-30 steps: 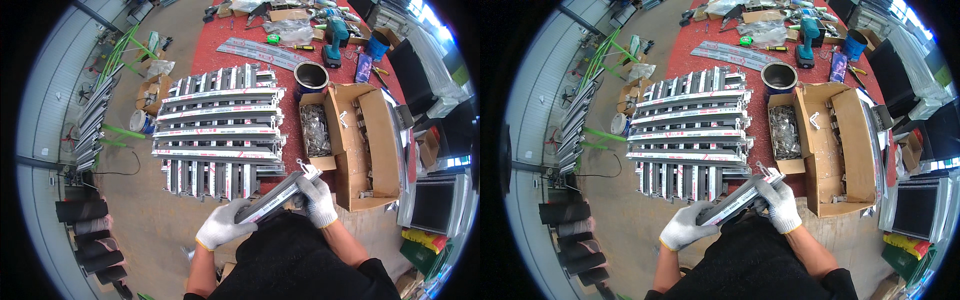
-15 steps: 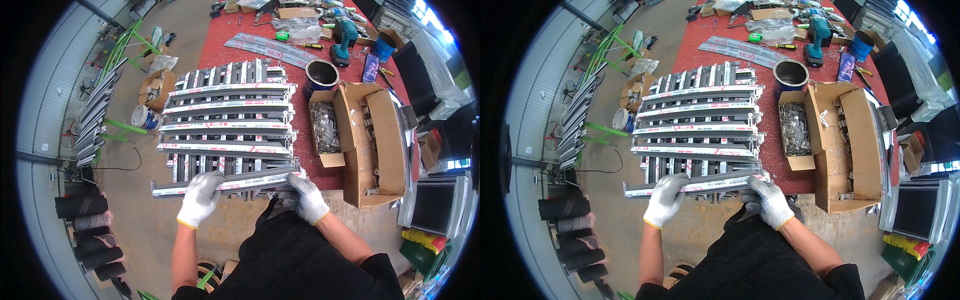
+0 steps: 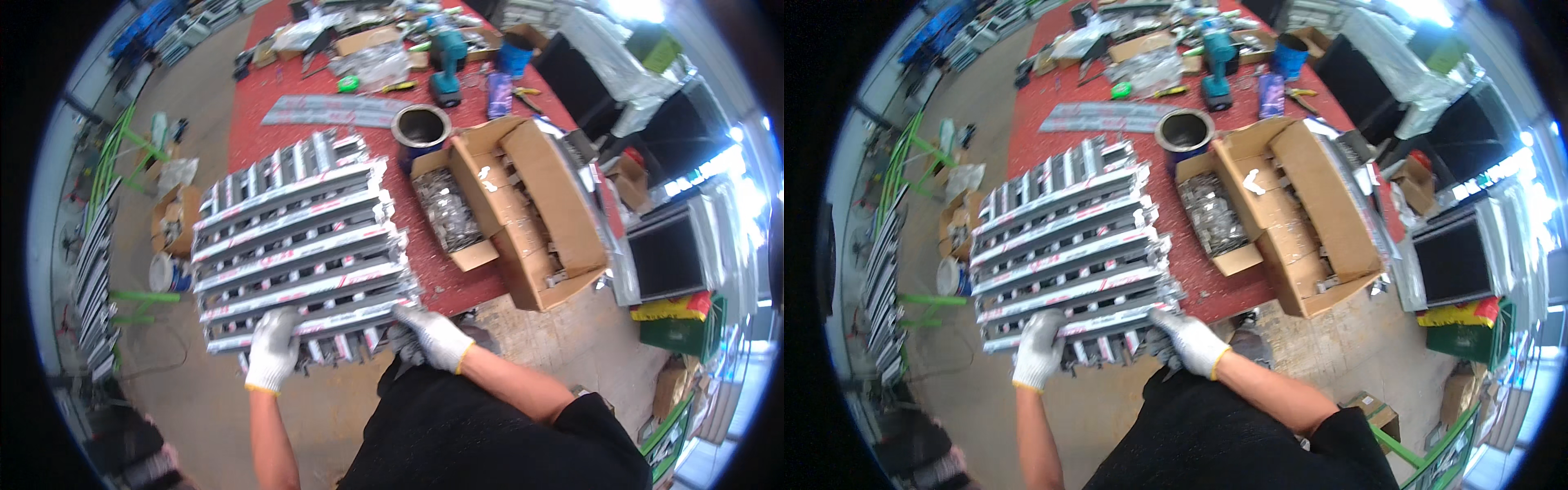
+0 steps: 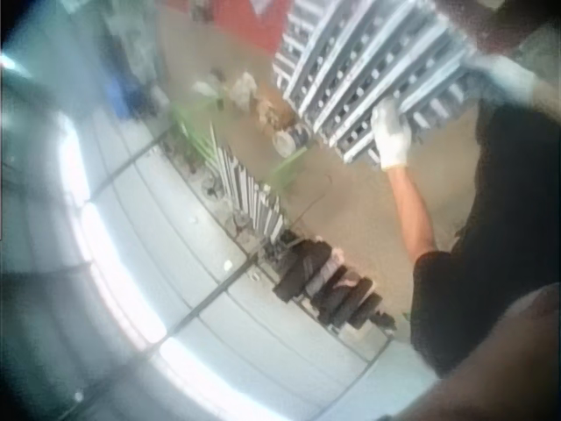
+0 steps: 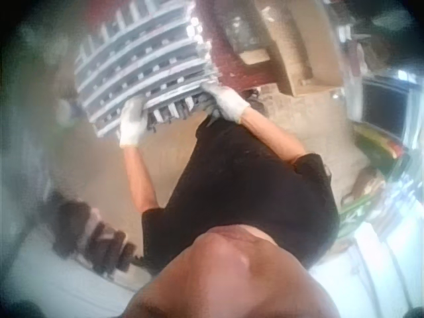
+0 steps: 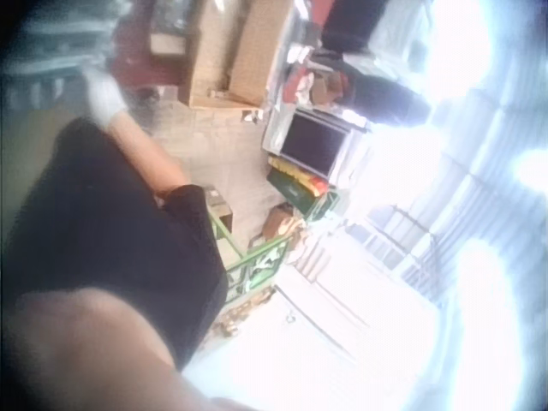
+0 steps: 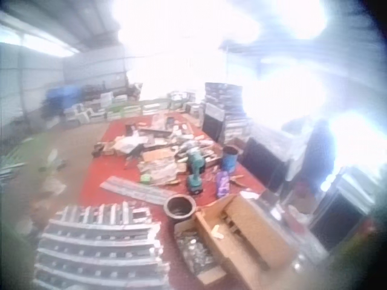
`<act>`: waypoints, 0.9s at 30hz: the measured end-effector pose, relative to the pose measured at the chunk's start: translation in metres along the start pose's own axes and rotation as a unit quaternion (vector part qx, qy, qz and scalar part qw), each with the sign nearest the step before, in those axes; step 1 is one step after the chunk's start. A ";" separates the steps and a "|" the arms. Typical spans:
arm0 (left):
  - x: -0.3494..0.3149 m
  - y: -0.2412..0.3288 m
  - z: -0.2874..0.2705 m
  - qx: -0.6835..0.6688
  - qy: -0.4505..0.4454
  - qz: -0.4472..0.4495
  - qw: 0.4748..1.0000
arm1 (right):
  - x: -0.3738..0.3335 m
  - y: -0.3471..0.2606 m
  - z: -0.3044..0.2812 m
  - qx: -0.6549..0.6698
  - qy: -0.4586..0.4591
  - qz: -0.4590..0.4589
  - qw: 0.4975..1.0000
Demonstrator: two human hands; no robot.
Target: The person repeatedly picks small metal brackets from a cardboard box and attaches them to the ends of long aluminum extrusions held in the left hand. The person places each assembled extrusion onto a growing stack on the red workbench. The process is repeated for multiple extrusions throughout the clip.
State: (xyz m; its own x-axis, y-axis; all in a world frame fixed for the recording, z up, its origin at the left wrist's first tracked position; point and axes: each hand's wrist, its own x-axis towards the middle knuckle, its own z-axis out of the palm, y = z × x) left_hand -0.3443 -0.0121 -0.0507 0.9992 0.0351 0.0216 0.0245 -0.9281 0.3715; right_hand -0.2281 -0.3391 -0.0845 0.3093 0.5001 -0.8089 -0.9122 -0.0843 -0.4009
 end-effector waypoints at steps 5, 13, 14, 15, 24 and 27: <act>0.000 0.002 0.002 0.011 0.013 0.003 1.000 | -0.001 -0.001 0.005 -0.036 0.004 -0.042 0.998; -0.001 0.005 0.009 0.042 0.033 -0.012 0.998 | 0.009 -0.005 0.000 -0.085 -0.002 -0.026 0.996; -0.002 0.006 0.008 0.043 0.032 -0.013 0.998 | 0.008 -0.006 0.000 -0.105 -0.019 -0.026 0.994; -0.002 0.007 0.007 0.046 0.032 -0.015 0.998 | 0.005 -0.009 0.000 -0.126 -0.036 -0.026 0.991; -0.002 0.037 -0.009 0.059 0.059 -0.083 0.993 | -0.070 -0.134 0.005 -0.541 -0.083 -0.310 0.778; -0.005 0.055 -0.009 0.042 0.102 -0.120 0.987 | -0.058 -0.220 0.003 -0.595 -0.035 -0.402 0.695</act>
State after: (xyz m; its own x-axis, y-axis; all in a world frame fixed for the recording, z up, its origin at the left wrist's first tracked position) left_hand -0.3483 -0.0598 -0.0225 0.9370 0.3239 0.1312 0.2715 -0.9111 0.3103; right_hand -0.0461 -0.3471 0.0521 0.5396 0.8347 -0.1105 0.4287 -0.3853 -0.8172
